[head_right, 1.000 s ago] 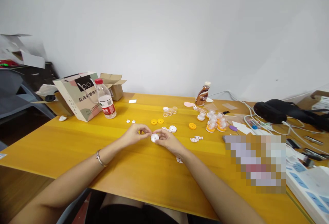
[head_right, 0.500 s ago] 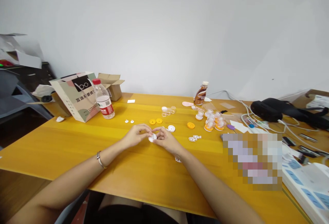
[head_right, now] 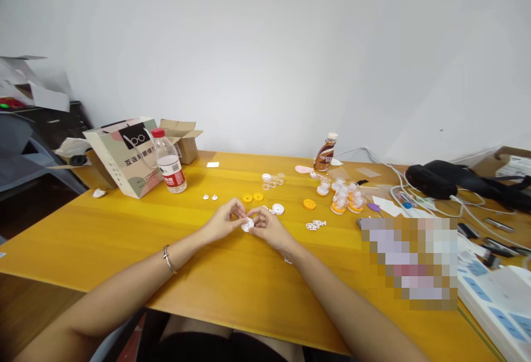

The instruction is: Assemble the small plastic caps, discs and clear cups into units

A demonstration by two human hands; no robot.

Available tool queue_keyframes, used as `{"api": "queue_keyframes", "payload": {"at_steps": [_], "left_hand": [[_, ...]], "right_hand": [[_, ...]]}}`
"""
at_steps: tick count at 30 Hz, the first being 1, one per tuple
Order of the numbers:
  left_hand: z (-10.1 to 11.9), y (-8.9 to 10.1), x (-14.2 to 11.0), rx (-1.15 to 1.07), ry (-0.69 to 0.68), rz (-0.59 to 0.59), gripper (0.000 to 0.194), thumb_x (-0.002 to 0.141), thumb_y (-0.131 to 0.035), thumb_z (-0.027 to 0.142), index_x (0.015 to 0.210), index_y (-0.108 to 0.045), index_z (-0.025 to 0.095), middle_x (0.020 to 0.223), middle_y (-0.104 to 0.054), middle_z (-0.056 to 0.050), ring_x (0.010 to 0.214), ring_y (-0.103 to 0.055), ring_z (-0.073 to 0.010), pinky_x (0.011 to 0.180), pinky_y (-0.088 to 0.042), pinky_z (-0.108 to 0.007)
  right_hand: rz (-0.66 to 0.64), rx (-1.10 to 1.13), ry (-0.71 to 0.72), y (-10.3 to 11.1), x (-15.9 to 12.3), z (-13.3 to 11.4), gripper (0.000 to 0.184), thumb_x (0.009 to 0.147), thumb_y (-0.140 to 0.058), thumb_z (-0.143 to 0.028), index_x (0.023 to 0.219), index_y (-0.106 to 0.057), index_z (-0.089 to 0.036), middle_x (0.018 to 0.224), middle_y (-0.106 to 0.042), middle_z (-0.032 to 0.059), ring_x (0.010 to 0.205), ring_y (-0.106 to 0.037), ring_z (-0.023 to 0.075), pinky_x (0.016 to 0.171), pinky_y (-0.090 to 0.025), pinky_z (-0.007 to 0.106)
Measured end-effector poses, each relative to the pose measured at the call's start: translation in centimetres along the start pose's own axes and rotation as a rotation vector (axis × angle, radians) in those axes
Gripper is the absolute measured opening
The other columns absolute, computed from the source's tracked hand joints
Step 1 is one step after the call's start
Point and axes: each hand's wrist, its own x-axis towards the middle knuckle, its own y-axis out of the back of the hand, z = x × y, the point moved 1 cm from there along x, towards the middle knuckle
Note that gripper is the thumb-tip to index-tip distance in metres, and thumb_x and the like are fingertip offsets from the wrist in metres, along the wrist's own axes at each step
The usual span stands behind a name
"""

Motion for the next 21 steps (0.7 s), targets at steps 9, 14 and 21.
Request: {"api": "queue_keyframes", "payload": {"at_steps": [9,14,21], "left_hand": [[-0.5,-0.2,0.6,0.014,0.035,0.102,0.02,0.076,-0.054,0.031,0.086,-0.053,0.014,0.084,-0.061,-0.004,0.077,-0.055,-0.0119,0.069,-0.042,-0.022],[0.1,-0.2,0.7,0.213,-0.027,0.006,0.022,0.082,-0.044,0.031,0.091,-0.056,0.016,0.091,-0.063,-0.003,0.081,-0.056,-0.0132,0.071,-0.042,-0.023],[1.6,-3.2,4.3,0.607,-0.233,-0.145,0.023,0.081,-0.046,0.03,0.097,-0.057,0.019,0.097,-0.061,-0.004,0.094,-0.052,-0.018,0.083,-0.039,-0.03]], "right_hand": [[0.085,0.094,0.016,2.0,0.7,-0.5,0.035,0.059,-0.07,-0.027,0.092,-0.058,-0.022,0.082,-0.062,0.0004,0.077,-0.057,0.0142,0.077,-0.041,0.03],[0.45,0.197,0.127,5.7,1.6,-0.9,0.042,0.054,-0.073,-0.026,0.093,-0.057,-0.024,0.082,-0.062,-0.0004,0.078,-0.057,0.0145,0.075,-0.043,0.028],[0.61,0.162,0.178,7.1,2.3,0.8,0.044,0.051,-0.073,-0.026,0.091,-0.057,-0.021,0.08,-0.063,-0.0006,0.072,-0.059,0.0135,0.071,-0.046,0.029]]}}
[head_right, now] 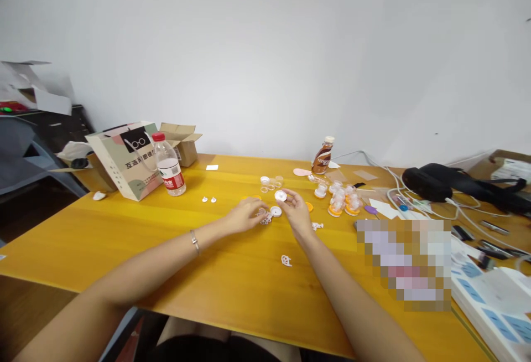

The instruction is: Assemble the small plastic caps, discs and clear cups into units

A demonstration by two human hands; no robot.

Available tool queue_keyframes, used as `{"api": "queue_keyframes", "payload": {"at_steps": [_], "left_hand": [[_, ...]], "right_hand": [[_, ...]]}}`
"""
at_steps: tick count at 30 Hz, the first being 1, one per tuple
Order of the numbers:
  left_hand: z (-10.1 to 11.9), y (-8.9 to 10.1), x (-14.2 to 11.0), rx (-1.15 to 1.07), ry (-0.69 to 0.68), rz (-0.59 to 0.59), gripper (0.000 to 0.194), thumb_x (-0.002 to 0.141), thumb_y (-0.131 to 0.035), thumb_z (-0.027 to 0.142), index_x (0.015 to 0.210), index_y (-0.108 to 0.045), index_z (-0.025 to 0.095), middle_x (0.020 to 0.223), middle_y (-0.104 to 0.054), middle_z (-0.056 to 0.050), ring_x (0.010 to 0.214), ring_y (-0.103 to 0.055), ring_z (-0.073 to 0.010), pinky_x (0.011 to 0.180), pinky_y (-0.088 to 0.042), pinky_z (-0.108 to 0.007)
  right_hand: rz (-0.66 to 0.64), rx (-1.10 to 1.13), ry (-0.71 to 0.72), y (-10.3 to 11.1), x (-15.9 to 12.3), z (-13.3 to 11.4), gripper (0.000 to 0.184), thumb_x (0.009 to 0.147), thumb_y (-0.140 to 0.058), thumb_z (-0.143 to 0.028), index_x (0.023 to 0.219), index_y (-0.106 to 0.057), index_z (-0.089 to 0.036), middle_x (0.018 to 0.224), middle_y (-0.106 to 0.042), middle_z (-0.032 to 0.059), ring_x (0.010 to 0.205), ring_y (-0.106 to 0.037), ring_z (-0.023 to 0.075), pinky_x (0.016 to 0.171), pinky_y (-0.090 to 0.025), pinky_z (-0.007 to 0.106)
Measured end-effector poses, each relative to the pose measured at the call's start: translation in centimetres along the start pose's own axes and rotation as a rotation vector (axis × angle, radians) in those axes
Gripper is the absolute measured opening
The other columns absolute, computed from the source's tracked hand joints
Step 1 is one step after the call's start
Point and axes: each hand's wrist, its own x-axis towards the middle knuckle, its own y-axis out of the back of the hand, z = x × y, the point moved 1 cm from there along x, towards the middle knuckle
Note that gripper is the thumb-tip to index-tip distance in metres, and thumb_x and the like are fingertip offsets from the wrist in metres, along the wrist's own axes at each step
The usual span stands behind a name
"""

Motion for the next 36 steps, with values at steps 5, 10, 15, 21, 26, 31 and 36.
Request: {"api": "queue_keyframes", "payload": {"at_steps": [5,10,15,21,26,31,36], "left_hand": [[0.3,-1.9,3.6,0.124,-0.014,-0.084,0.024,0.079,-0.046,0.035,0.083,-0.061,0.017,0.086,-0.063,-0.005,0.086,-0.055,-0.0194,0.079,-0.04,-0.032],[0.5,-2.4,4.9,0.137,-0.013,-0.048,0.028,0.083,-0.039,0.033,0.093,-0.058,0.016,0.098,-0.061,-0.007,0.097,-0.052,-0.0215,0.085,-0.037,-0.036],[2.3,-4.3,7.4,0.158,-0.194,-0.131,0.034,0.084,-0.037,0.027,0.117,-0.044,0.018,0.122,-0.048,-0.007,0.111,-0.044,-0.0191,0.091,-0.036,-0.033],[3.6,-6.2,9.3,0.242,-0.201,-0.185,0.029,0.081,-0.042,0.027,0.103,-0.051,0.012,0.117,-0.049,-0.013,0.107,-0.045,-0.0244,0.086,-0.039,-0.036],[2.9,-4.3,7.4,0.25,-0.193,-0.197,0.015,0.077,-0.046,0.023,0.083,-0.056,0.013,0.088,-0.061,-0.009,0.087,-0.055,-0.0221,0.081,-0.04,-0.036],[1.3,0.3,3.3,0.0,-0.054,0.011,0.012,0.077,-0.05,0.025,0.085,-0.053,0.017,0.09,-0.059,-0.007,0.093,-0.052,-0.0216,0.085,-0.036,-0.038],[-1.1,3.7,-1.3,-0.797,0.107,0.138,0.029,0.08,-0.049,0.031,0.105,-0.044,0.017,0.104,-0.056,-0.009,0.095,-0.053,-0.016,0.082,-0.04,-0.03]], "right_hand": [[0.124,0.064,0.078,0.4,0.5,-0.1,0.042,0.052,-0.072,-0.025,0.09,-0.056,-0.022,0.082,-0.063,-0.0003,0.077,-0.06,0.014,0.073,-0.047,0.029],[0.278,0.155,0.19,1.6,1.2,-1.9,0.04,0.053,-0.071,-0.022,0.091,-0.055,-0.022,0.077,-0.061,-0.0028,0.076,-0.059,0.0115,0.076,-0.046,0.027],[0.306,0.149,0.319,2.4,1.5,-3.5,0.04,0.055,-0.071,-0.022,0.092,-0.055,-0.02,0.082,-0.061,-0.0008,0.078,-0.058,0.012,0.079,-0.045,0.029],[0.273,0.064,0.246,1.5,0.9,-3.1,0.04,0.056,-0.07,-0.026,0.093,-0.055,-0.019,0.081,-0.06,0.0006,0.075,-0.059,0.014,0.074,-0.047,0.031],[0.196,0.031,0.234,0.8,0.5,-2.6,0.04,0.057,-0.069,-0.028,0.094,-0.055,-0.02,0.086,-0.061,0.002,0.08,-0.058,0.0142,0.078,-0.045,0.031],[0.116,0.025,0.173,-0.2,-0.3,-2.2,0.04,0.056,-0.071,-0.026,0.092,-0.054,-0.021,0.088,-0.061,0.0016,0.081,-0.059,0.0141,0.083,-0.043,0.033],[-0.046,-0.049,0.132,-2.1,-1.9,-2.2,0.039,0.058,-0.07,-0.027,0.093,-0.053,-0.021,0.083,-0.061,0.0014,0.075,-0.059,0.0138,0.078,-0.045,0.031]]}}
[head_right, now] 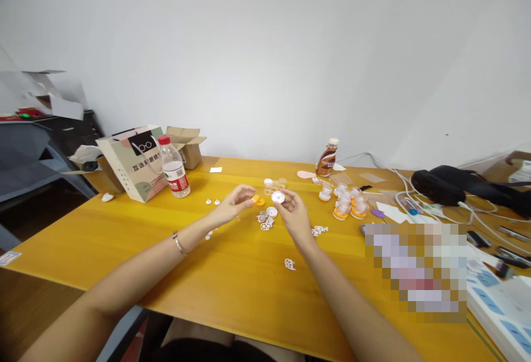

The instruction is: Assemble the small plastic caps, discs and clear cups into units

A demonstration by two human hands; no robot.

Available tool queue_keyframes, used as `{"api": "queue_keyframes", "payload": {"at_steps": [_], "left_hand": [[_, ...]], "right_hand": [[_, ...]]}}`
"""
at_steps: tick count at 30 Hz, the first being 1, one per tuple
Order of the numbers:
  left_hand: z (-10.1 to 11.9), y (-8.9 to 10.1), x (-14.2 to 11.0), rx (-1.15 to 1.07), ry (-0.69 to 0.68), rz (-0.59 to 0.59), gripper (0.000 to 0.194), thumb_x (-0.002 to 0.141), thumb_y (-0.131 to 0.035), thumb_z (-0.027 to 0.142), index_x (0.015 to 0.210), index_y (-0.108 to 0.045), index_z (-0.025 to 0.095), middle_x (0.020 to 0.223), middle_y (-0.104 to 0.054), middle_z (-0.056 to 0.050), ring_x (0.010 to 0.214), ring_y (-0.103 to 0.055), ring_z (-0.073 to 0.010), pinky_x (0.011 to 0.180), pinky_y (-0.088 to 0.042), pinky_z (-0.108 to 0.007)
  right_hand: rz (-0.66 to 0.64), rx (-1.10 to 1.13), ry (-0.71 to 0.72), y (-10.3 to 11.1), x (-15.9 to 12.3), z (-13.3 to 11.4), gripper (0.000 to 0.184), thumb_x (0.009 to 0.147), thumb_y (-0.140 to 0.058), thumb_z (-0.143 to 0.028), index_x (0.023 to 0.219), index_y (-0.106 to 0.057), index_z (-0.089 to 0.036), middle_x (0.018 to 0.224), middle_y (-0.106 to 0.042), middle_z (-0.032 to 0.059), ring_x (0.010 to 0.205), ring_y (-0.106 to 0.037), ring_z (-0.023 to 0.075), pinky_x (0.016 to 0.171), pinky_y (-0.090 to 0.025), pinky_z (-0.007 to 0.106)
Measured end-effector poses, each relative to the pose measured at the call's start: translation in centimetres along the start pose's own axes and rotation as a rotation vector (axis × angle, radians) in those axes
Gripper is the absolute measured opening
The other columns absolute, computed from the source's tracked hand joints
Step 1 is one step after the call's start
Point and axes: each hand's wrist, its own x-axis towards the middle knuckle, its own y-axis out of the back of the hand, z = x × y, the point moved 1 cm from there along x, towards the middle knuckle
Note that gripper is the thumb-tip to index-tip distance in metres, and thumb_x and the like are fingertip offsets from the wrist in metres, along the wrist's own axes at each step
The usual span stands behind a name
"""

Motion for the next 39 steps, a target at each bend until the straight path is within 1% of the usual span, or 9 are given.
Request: {"api": "queue_keyframes", "payload": {"at_steps": [2,4,8,11,14,22,28,34,39], "left_hand": [[-0.2,0.8,-1.3,-0.194,0.049,-0.051,0.035,0.08,-0.05,0.031,0.112,-0.042,0.018,0.107,-0.055,-0.01,0.096,-0.053,-0.016,0.083,-0.041,-0.03],[-0.4,1.1,-2.3,-0.287,0.08,-0.075,0.038,0.08,-0.051,0.031,0.115,-0.042,0.019,0.111,-0.054,-0.01,0.097,-0.053,-0.016,0.083,-0.041,-0.029],[-0.3,0.7,-2.8,-0.248,0.053,-0.013,0.034,0.08,-0.052,0.03,0.112,-0.048,0.02,0.115,-0.052,-0.008,0.102,-0.05,-0.0154,0.087,-0.04,-0.028],[-0.3,0.3,-2.7,-0.104,0.044,0.062,0.031,0.077,-0.055,0.029,0.106,-0.053,0.019,0.11,-0.055,-0.006,0.1,-0.051,-0.0149,0.088,-0.041,-0.028],[-0.5,-0.1,-2.7,0.016,0.056,0.099,0.03,0.074,-0.058,0.028,0.102,-0.056,0.016,0.102,-0.059,-0.006,0.09,-0.055,-0.0139,0.082,-0.045,-0.027],[-0.4,-1.0,-3.4,0.211,-0.094,0.16,0.028,0.073,-0.059,0.029,0.099,-0.059,0.017,0.093,-0.058,-0.006,0.08,-0.057,-0.0117,0.075,-0.048,-0.025],[-0.8,-1.1,-3.5,0.266,-0.004,0.226,0.026,0.072,-0.06,0.031,0.092,-0.063,0.015,0.082,-0.059,-0.005,0.075,-0.057,-0.0129,0.07,-0.048,-0.024],[-1.1,-0.9,-3.5,0.213,0.027,0.227,0.027,0.07,-0.062,0.031,0.091,-0.063,0.014,0.083,-0.062,-0.005,0.076,-0.059,-0.0141,0.072,-0.048,-0.026],[-0.7,-0.6,-3.6,0.18,0.01,0.126,0.03,0.07,-0.062,0.03,0.097,-0.062,0.016,0.09,-0.059,-0.006,0.08,-0.059,-0.0146,0.076,-0.048,-0.028]], "right_hand": [[-0.098,-0.024,-0.012,-0.9,-0.8,-0.2,0.039,0.059,-0.07,-0.027,0.093,-0.053,-0.02,0.08,-0.061,0.0014,0.073,-0.058,0.0136,0.076,-0.046,0.03],[-0.187,-0.047,-0.019,-1.6,-1.6,-0.4,0.038,0.06,-0.069,-0.027,0.094,-0.052,-0.02,0.079,-0.061,0.0014,0.073,-0.058,0.0134,0.075,-0.047,0.03],[-0.271,-0.095,-0.028,-2.3,-2.7,-0.5,0.035,0.063,-0.066,-0.027,0.094,-0.052,-0.021,0.08,-0.059,0.001,0.073,-0.058,0.0133,0.071,-0.049,0.029],[-0.282,-0.146,-0.017,-2.4,-3.0,-0.4,0.033,0.064,-0.065,-0.027,0.093,-0.051,-0.022,0.078,-0.059,0.0005,0.07,-0.059,0.013,0.069,-0.05,0.028],[-0.286,-0.179,0.017,-2.4,-3.2,-0.5,0.031,0.065,-0.064,-0.028,0.093,-0.052,-0.022,0.08,-0.06,0.0014,0.072,-0.06,0.0136,0.069,-0.05,0.028],[-0.316,-0.278,0.091,-2.9,-3.9,-0.6,0.023,0.068,-0.061,-0.027,0.089,-0.054,-0.023,0.078,-0.06,0.0006,0.07,-0.061,0.0137,0.069,-0.051,0.029],[-0.342,-0.283,0.142,-3.1,-4.5,-0.1,0.029,0.071,-0.057,-0.022,0.1,-0.051,-0.025,0.084,-0.061,0.0012,0.075,-0.062,0.0154,0.076,-0.051,0.034],[-0.33,-0.347,0.223,-3.2,-5.0,0.0,0.024,0.074,-0.054,-0.024,0.097,-0.054,-0.026,0.093,-0.061,0.0039,0.082,-0.061,0.0188,0.078,-0.051,0.039],[-0.323,-0.301,0.182,-3.1,-5.0,-0.3,0.023,0.072,-0.057,-0.027,0.095,-0.054,-0.027,0.088,-0.062,0.003,0.079,-0.062,0.0182,0.078,-0.051,0.039]]}}
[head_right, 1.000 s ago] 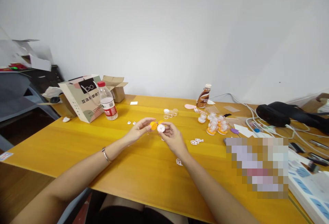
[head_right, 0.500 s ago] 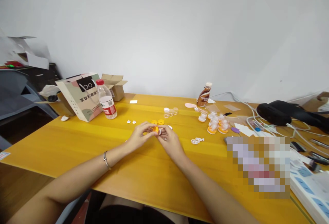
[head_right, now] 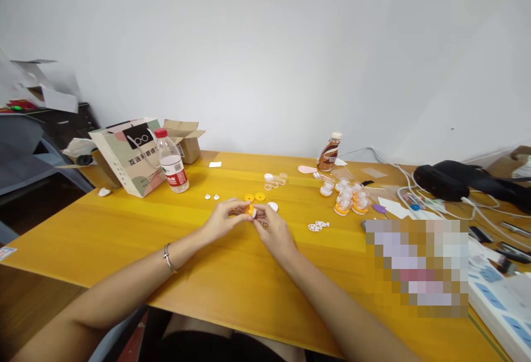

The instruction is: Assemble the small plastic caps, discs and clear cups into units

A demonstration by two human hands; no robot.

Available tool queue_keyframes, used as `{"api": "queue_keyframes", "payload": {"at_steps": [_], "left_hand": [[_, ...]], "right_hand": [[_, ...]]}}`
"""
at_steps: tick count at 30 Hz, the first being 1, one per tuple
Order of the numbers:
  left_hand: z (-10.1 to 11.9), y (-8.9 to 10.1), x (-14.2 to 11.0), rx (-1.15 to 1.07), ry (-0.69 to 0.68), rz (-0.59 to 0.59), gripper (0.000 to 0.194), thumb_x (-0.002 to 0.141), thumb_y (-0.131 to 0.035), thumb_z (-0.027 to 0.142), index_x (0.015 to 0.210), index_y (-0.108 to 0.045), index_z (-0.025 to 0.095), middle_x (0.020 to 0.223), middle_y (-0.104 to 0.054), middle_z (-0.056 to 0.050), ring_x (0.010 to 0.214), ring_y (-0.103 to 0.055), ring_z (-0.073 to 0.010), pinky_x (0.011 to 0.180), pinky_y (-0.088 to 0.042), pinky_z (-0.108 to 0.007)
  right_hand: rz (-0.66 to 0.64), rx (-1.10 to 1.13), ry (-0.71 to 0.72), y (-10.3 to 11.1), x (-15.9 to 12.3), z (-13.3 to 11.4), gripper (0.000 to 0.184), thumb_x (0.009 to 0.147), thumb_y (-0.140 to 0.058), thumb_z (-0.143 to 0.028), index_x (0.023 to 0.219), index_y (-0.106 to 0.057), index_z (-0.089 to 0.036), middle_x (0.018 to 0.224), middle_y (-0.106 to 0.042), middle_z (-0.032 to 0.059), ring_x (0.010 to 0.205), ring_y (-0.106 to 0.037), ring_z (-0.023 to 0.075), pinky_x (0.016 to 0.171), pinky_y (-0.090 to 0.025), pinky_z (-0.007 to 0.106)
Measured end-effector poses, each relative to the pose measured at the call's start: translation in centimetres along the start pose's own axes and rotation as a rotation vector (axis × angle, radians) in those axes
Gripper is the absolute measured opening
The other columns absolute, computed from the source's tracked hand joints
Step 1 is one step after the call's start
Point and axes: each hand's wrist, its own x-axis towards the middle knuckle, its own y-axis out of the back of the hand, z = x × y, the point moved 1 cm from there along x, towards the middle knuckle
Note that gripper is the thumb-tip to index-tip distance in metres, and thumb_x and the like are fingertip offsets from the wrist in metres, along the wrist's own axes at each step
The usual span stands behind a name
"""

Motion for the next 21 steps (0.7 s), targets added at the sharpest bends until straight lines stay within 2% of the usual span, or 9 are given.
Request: {"api": "queue_keyframes", "payload": {"at_steps": [3,8,11,15,18,20,21], "left_hand": [[0.1,0.3,0.0,-0.041,-0.039,-0.06,0.034,0.071,-0.062,0.029,0.103,-0.059,0.017,0.093,-0.057,-0.006,0.083,-0.058,-0.0147,0.08,-0.047,-0.03],[0.4,0.7,0.2,0.0,-0.105,-0.138,0.034,0.071,-0.062,0.025,0.103,-0.06,0.017,0.092,-0.054,-0.005,0.086,-0.056,-0.0143,0.083,-0.046,-0.029],[0.4,0.6,0.1,0.032,-0.07,-0.157,0.03,0.071,-0.062,0.025,0.1,-0.061,0.015,0.091,-0.057,-0.006,0.084,-0.057,-0.0145,0.08,-0.046,-0.028],[0.0,0.0,-0.2,0.015,0.042,-0.175,0.029,0.073,-0.058,0.023,0.1,-0.058,0.012,0.091,-0.062,-0.007,0.08,-0.059,-0.0147,0.075,-0.047,-0.027],[0.2,-0.3,-0.4,0.146,0.039,-0.215,0.025,0.072,-0.055,0.02,0.096,-0.058,0.013,0.088,-0.064,-0.005,0.078,-0.058,-0.0143,0.073,-0.046,-0.025],[0.7,-0.3,-0.6,0.315,-0.007,-0.277,0.023,0.069,-0.056,0.021,0.091,-0.06,0.015,0.085,-0.064,-0.003,0.077,-0.057,-0.0145,0.073,-0.044,-0.024],[0.9,-0.3,-0.7,0.395,-0.033,-0.326,0.023,0.068,-0.057,0.022,0.09,-0.061,0.017,0.085,-0.063,-0.002,0.077,-0.057,-0.0148,0.073,-0.043,-0.024]], "right_hand": [[0.025,0.07,-0.067,0.1,0.2,0.1,0.029,0.068,-0.062,-0.027,0.095,-0.052,-0.025,0.082,-0.062,0.0016,0.075,-0.062,0.0163,0.075,-0.052,0.036],[0.0,0.217,-0.181,-0.1,0.7,0.7,0.027,0.06,-0.069,-0.029,0.082,-0.055,-0.019,0.076,-0.065,0.002,0.073,-0.062,0.0151,0.073,-0.05,0.032],[-0.047,0.233,-0.227,-0.4,0.8,1.3,0.029,0.058,-0.07,-0.03,0.08,-0.056,-0.018,0.075,-0.065,0.0024,0.071,-0.062,0.015,0.074,-0.049,0.032],[-0.127,0.24,-0.268,-0.1,1.0,2.1,0.031,0.058,-0.069,-0.029,0.082,-0.051,-0.019,0.076,-0.065,0.001,0.069,-0.062,0.0133,0.072,-0.048,0.031],[-0.29,0.264,-0.34,1.6,1.5,1.9,0.042,0.058,-0.069,-0.026,0.092,-0.045,-0.022,0.075,-0.065,-0.0012,0.07,-0.062,0.0135,0.069,-0.049,0.032],[-0.396,0.164,-0.367,3.7,1.9,1.3,0.042,0.057,-0.068,-0.026,0.092,-0.047,-0.022,0.075,-0.065,-0.0011,0.072,-0.061,0.0148,0.067,-0.049,0.031],[-0.424,0.072,-0.366,4.9,2.0,1.0,0.038,0.054,-0.07,-0.026,0.086,-0.05,-0.021,0.072,-0.064,-0.0013,0.068,-0.061,0.0147,0.063,-0.048,0.029]]}}
